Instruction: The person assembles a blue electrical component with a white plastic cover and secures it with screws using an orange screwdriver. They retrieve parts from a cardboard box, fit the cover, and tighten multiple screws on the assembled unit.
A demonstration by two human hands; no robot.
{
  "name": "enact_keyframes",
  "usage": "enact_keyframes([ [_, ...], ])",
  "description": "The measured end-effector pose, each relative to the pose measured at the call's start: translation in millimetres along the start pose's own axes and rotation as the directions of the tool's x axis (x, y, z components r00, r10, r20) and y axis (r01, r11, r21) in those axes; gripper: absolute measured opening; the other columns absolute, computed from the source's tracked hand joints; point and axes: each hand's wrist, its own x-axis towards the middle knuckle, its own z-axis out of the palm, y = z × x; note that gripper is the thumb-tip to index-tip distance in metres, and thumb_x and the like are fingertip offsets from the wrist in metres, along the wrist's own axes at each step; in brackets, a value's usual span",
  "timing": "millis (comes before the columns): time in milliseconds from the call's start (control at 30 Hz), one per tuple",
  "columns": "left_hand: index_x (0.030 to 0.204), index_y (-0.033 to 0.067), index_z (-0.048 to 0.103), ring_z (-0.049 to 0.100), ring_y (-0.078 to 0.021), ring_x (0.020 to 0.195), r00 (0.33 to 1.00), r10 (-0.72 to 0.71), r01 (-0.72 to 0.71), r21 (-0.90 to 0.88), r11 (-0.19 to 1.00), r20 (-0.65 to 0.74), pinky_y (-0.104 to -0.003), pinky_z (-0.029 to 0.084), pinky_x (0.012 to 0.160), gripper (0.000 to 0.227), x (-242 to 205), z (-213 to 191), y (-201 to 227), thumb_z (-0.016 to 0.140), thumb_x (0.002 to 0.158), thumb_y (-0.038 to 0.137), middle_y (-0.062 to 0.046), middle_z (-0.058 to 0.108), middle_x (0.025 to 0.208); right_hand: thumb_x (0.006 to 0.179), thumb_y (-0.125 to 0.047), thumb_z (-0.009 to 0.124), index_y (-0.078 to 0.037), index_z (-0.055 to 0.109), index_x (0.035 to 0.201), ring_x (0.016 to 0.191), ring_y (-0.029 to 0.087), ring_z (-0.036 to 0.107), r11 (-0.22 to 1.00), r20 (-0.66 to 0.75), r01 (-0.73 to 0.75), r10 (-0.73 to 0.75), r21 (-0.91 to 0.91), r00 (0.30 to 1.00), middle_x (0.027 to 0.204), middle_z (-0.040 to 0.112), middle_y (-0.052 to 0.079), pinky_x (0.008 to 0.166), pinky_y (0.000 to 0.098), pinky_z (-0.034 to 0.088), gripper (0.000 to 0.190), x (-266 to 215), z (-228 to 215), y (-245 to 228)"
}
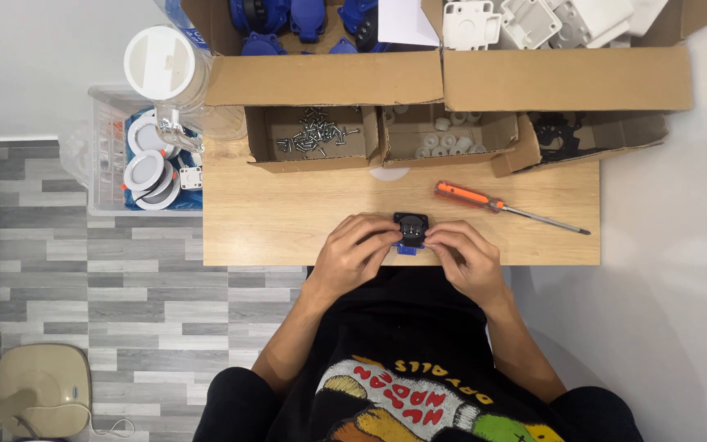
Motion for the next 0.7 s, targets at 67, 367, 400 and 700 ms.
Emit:
enact_keyframes([
  [67,0.101,0.0051,0.083,0.081,-0.0314,0.1,1.0,-0.005,0.005,0.003,1.0,0.001,-0.043,0.067,0.085,0.013,-0.4,0.2,-0.7,0.08,0.094,-0.005,-0.012,0.081,0.104,0.096,0.005,0.078,-0.001,0.081,0.104,0.088,0.027,0.081,1.0,0.003,-0.001,0.001,0.004,1.0,0.096,0.079,0.011,0.077,0.041,0.068,0.01,-0.5,0.4,1.7],
  [367,0.099,0.0047,0.083,0.081,-0.0327,0.104,1.0,-0.014,0.013,-0.026,1.0,-0.013,-0.044,0.066,0.089,0.009,-0.8,1.0,-1.4,0.08,0.094,-0.002,-0.011,0.081,0.099,0.098,0.001,0.078,-0.004,0.081,0.104,0.097,0.031,0.08,0.999,0.013,-0.043,0.043,-0.004,0.999,0.094,0.079,0.008,0.086,0.0438,0.066,0.008,4.8,2.3,-1.6],
  [400,0.098,0.0036,0.083,0.081,-0.0333,0.104,1.0,-0.016,0.015,-0.042,0.999,-0.015,-0.045,0.066,0.09,0.009,0.0,1.0,-0.2,0.08,0.094,-0.003,-0.012,0.081,0.098,0.098,0.001,0.078,-0.004,0.081,0.104,0.1,0.032,0.079,0.999,0.008,-0.044,0.044,-0.003,0.999,0.094,0.079,0.008,0.088,0.0448,0.066,0.008,6.4,2.7,-2.6],
  [700,0.098,-0.002,0.079,0.081,-0.0379,0.104,1.0,-0.014,0.016,-0.076,0.997,0.028,-0.048,0.068,0.09,0.004,3.3,-1.6,4.5,0.076,0.097,-0.004,-0.017,0.078,0.1,0.097,0.0,0.08,-0.001,0.08,0.114,0.103,0.034,0.081,0.998,0.028,-0.057,0.057,-0.004,0.998,0.096,0.079,0.01,0.09,0.0462,0.066,0.018,12.2,1.0,-9.5],
])
